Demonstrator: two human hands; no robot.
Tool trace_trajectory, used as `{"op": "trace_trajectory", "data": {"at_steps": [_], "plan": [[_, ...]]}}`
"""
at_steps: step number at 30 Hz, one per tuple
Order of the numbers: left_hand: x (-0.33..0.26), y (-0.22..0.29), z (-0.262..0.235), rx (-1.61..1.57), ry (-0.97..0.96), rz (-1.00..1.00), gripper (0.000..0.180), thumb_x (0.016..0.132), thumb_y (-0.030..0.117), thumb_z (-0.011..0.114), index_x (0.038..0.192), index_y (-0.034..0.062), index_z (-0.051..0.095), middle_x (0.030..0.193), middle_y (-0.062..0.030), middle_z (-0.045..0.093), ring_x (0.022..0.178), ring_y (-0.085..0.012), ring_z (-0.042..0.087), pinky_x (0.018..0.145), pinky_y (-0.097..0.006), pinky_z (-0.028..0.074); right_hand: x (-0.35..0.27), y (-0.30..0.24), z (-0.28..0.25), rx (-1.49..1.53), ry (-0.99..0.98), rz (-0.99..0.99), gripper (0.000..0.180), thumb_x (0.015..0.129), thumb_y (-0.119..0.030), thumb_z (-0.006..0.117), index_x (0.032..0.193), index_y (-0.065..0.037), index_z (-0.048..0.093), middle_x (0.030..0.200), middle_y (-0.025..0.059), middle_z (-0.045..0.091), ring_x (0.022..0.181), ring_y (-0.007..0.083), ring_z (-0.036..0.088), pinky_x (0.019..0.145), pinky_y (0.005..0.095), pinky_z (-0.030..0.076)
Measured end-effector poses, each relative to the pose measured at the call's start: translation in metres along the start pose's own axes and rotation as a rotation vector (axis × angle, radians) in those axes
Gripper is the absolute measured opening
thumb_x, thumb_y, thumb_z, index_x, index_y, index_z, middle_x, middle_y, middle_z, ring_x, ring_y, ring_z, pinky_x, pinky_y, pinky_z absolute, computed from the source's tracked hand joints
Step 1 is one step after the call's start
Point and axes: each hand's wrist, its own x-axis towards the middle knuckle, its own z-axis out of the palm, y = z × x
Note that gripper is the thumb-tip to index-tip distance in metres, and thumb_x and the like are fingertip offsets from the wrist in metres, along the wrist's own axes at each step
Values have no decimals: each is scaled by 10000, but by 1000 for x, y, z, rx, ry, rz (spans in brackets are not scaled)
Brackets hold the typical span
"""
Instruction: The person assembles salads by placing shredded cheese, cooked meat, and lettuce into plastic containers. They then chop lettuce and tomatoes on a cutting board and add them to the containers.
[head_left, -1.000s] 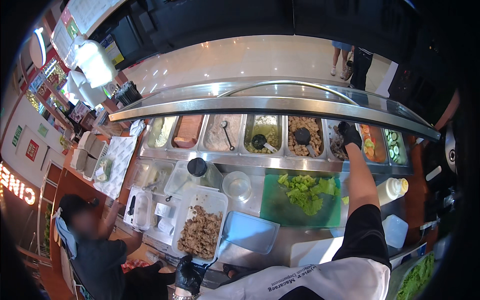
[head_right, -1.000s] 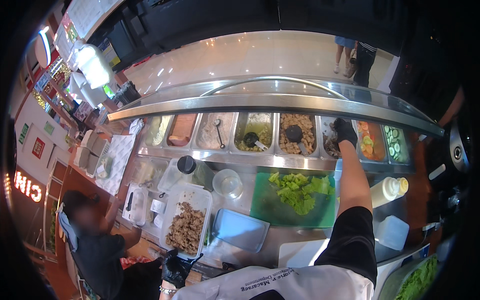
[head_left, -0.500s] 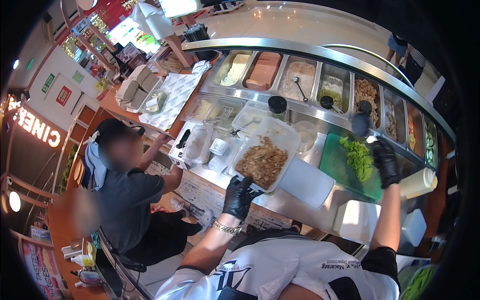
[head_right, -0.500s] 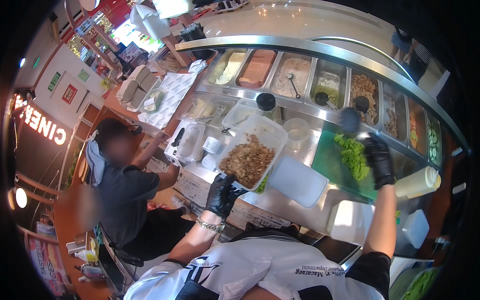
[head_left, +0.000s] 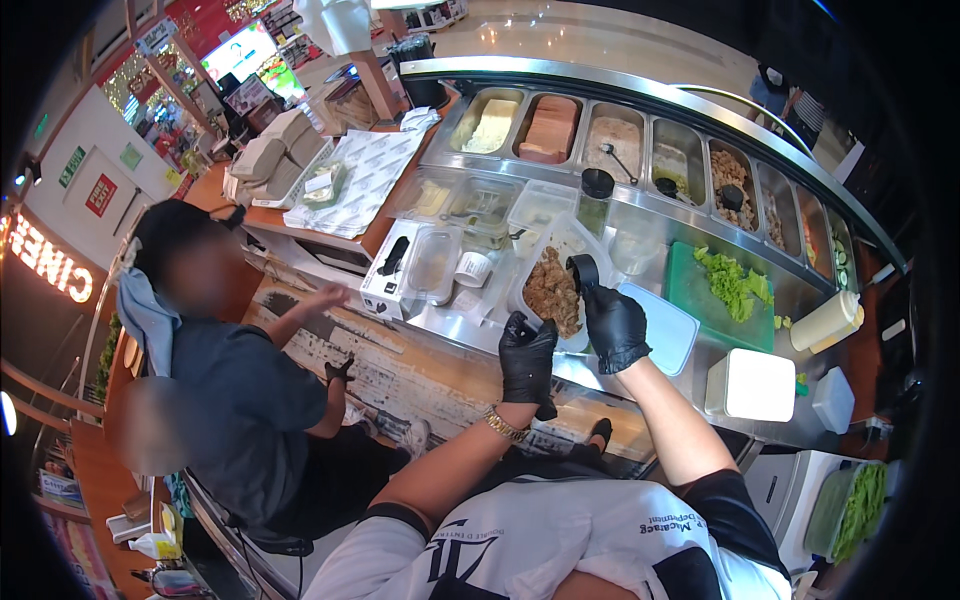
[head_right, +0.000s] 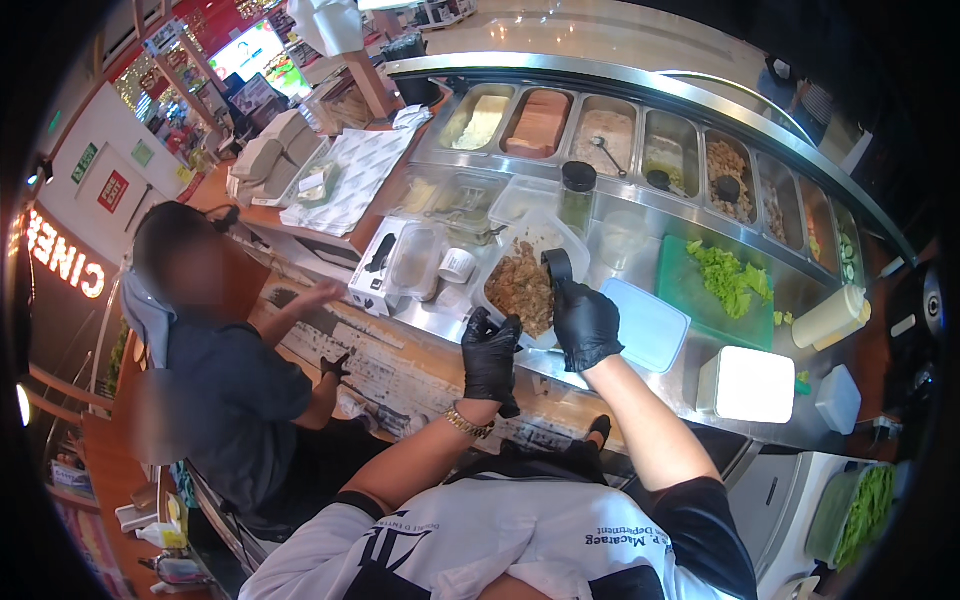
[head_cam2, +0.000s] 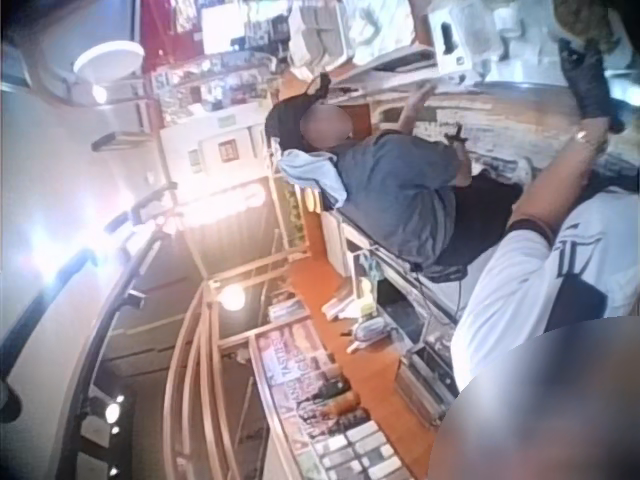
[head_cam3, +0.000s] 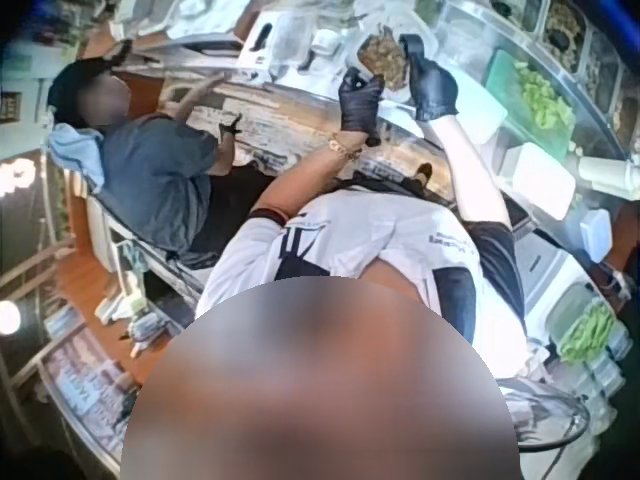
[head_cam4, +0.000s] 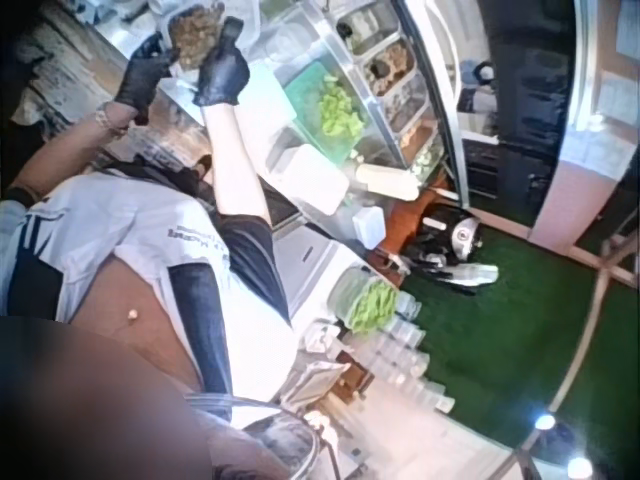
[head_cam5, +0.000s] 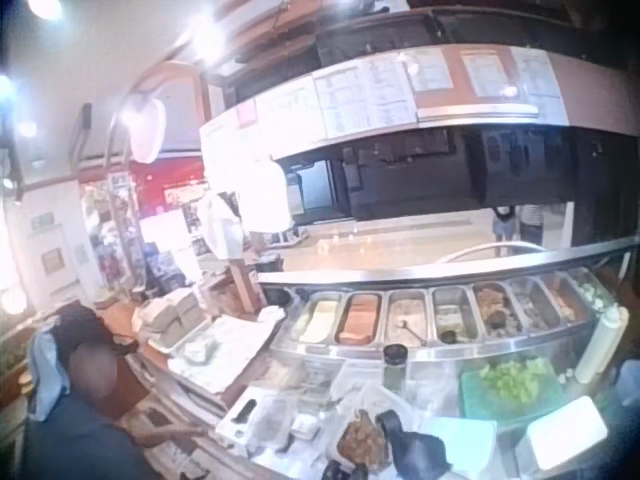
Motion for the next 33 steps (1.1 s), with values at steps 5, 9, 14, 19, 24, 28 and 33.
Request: {"op": "trace_trajectory", "data": {"at_steps": [5, 9, 14, 19, 24, 28, 33], "plan": [[1, -6, -14, 41, -67, 15, 155, 872, 9, 672, 996, 60, 596, 822, 3, 623, 682, -70, 567, 608, -235, 489, -13, -6, 19, 421, 1, 218, 225, 906, -226, 597, 963, -47, 720, 852, 191, 694, 764, 345, 680, 670, 399, 511], [14, -2, -24, 142, -117, -34, 161, 872, 31, 669, 1015, 68, 605, 815, -6, 629, 674, -93, 592, 603, -239, 517, -13, -4, 17, 499, -76, 205, 225, 909, -237, 625, 999, -59, 728, 856, 193, 695, 737, 334, 679, 664, 363, 510], [34, 21, -29, 2, -265, -182, 242, 871, 46, 647, 1106, 66, 597, 939, -69, 672, 738, -177, 668, 568, -315, 572, -3, 6, 4, 361, -239, -52, 220, 912, -247, 647, 994, -61, 731, 857, 181, 699, 723, 310, 684, 662, 343, 516], [55, 45, -45, 12, -296, -432, 308, 875, 84, 633, 1170, 61, 548, 972, -119, 673, 743, -262, 703, 548, -397, 614, 2, 37, -17, 696, -419, 224, 187, 886, -91, 681, 1046, 0, 718, 825, 64, 734, 675, 115, 611, 640, 276, 500], [65, 49, -56, -62, -339, -476, 332, 869, 90, 636, 1191, 69, 557, 982, -107, 676, 764, -254, 709, 573, -407, 622, 24, 66, -33, 840, -435, 558, 128, 911, -145, 636, 886, -44, 712, 594, -61, 519, 490, 46, 422, 453, 215, 300], [66, 58, -62, -42, -334, -540, 323, 873, 108, 644, 1186, 93, 564, 957, -101, 672, 753, -249, 704, 586, -419, 617, 36, 69, -40, 491, -280, 123, 125, 888, -162, 655, 919, -75, 739, 657, 45, 635, 561, 190, 575, 537, 314, 443], [76, 67, -48, 39, -322, -509, 295, 878, 140, 640, 1150, 108, 529, 909, -75, 634, 673, -239, 672, 552, -413, 605, 27, 60, -48, 52, -406, -226, 164, 845, -118, 686, 998, -109, 745, 895, 173, 696, 764, 318, 676, 707, 363, 533]]}}
